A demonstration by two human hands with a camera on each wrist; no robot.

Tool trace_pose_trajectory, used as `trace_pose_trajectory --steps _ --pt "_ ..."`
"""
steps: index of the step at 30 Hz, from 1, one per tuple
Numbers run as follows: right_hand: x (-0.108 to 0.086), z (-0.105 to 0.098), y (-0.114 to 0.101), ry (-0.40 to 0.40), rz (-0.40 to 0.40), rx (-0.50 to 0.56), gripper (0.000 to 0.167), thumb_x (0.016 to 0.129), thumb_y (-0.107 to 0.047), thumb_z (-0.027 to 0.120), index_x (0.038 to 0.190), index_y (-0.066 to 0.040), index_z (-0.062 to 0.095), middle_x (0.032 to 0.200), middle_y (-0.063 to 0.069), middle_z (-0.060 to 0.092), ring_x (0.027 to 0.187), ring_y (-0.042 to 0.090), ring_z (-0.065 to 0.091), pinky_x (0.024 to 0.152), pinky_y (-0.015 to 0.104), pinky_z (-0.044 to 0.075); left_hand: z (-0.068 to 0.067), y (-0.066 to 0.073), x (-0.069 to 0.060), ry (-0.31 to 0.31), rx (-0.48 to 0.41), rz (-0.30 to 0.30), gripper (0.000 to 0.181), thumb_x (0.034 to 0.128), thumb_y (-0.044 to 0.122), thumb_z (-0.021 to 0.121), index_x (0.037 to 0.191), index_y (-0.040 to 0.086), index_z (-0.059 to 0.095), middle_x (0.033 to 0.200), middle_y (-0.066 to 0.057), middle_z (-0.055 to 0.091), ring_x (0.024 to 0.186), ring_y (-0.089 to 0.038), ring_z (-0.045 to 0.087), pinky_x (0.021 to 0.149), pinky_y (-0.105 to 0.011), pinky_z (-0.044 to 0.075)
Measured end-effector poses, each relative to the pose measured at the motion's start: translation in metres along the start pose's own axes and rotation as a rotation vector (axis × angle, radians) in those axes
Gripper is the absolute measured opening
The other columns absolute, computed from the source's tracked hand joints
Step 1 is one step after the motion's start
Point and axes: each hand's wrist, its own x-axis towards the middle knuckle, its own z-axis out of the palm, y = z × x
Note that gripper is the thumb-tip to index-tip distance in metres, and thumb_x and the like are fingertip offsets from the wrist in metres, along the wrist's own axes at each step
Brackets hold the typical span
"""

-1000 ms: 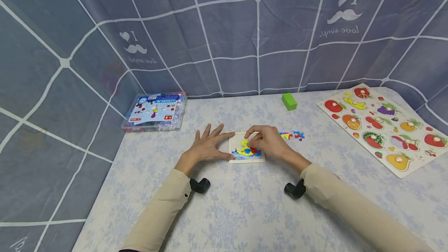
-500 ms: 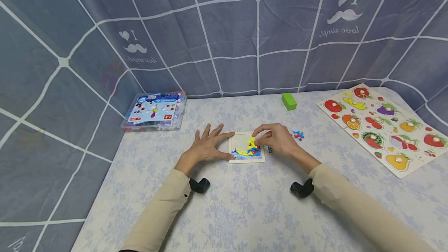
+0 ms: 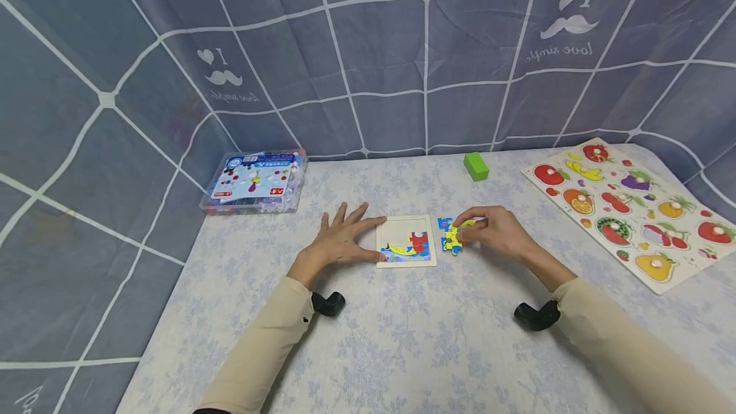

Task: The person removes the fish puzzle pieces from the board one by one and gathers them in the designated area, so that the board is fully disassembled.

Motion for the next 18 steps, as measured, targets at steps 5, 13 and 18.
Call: trace_pose_trajectory --steps 5,13,18 --pt "-0.008 -0.014 0.010 0.008 0.053 -0.031 0.024 0.085 -0.020 0.076 0.107 -0.010 0.072 0.078 0.003 0.074 0.079 0.019 0.064 0.067 0.032 0.043 -0.001 0.001 -0.001 0.000 -0.003 -0.001 0.085 0.0777 0.069 0.068 0.152 0.041 0.035 0.165 0.002 0.006 0.149 -0.038 -0.008 0.112 -0.067 -0.006" --pt "-0.010 -0.020 0.017 0.016 0.087 -0.088 0.025 0.084 -0.017 0.077 0.107 -0.006 0.072 0.077 0.002 0.073 0.076 0.020 0.058 0.066 0.032 0.039 -0.001 0.002 -0.001 0.001 -0.002 -0.001 0.085 0.0785 0.068 0.067 0.152 0.041 0.035 0.165 0.002 0.006 0.149 -0.038 -0.008 0.112 -0.067 -0.006" --pt "-0.008 -0.018 0.015 0.043 0.045 -0.135 0.024 0.085 -0.015 0.077 0.105 -0.003 0.072 0.076 0.000 0.072 0.072 0.017 0.059 0.062 0.030 0.040 -0.001 0.002 -0.001 -0.004 -0.003 0.001 0.085 0.0789 0.068 0.067 0.152 0.041 0.035 0.165 0.002 0.005 0.149 -0.038 -0.008 0.112 -0.067 -0.007"
